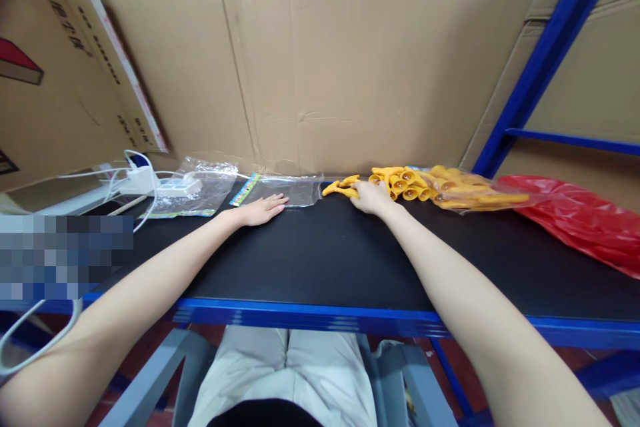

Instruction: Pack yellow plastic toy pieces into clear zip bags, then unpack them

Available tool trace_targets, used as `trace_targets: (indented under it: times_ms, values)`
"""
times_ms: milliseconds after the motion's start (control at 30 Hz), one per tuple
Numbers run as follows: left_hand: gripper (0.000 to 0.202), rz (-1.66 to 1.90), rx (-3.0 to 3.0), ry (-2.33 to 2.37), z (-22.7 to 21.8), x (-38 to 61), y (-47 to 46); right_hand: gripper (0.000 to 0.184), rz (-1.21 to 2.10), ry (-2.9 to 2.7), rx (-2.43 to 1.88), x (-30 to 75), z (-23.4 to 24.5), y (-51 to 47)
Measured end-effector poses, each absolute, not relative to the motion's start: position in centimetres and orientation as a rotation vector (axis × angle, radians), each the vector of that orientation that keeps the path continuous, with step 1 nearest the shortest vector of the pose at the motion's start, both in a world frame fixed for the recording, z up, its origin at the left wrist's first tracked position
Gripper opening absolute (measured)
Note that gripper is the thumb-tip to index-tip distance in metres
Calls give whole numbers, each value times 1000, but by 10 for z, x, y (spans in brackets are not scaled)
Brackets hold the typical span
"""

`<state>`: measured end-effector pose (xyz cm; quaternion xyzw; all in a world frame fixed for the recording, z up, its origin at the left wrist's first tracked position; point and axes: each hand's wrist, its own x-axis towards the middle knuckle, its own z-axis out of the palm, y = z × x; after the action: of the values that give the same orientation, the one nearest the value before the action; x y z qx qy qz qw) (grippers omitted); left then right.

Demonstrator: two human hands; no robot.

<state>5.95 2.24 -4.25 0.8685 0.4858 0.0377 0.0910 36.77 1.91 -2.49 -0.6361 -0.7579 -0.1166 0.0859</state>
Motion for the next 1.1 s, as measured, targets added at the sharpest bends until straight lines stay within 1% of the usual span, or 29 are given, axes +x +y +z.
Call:
trace_targets:
  times_ms: [167,300,433,533,667,767,933,1100]
  values:
    - [53,108,2576,1451,-42,60,22,35,-280,-2100,-1631,372,-18,20]
    - [55,114,2582,1435,-40,58,22,42,-122,-1931,-1441,366,-11,16]
    - [58,144,2574,1446,-37,57,20,45,89,-2049,-1315,356,-11,9]
    - [59,208,2565,1488,-35,57,19,43,185,-2195,-1360,353,-12,7]
    - [53,307,2612,1452,-34,57,20,44,177,-2310,-1514,357,-9,4]
    - [50,333,2635,1395,-32,56,20,47,258,-2371,-1588,361,-5,0]
    - [48,379,2639,1433,-30,56,23,49,425,-2368,-1655,362,-2,-1]
    - [44,396,2674,1550,-29,58,20,50,503,-2351,-1637,361,-4,1]
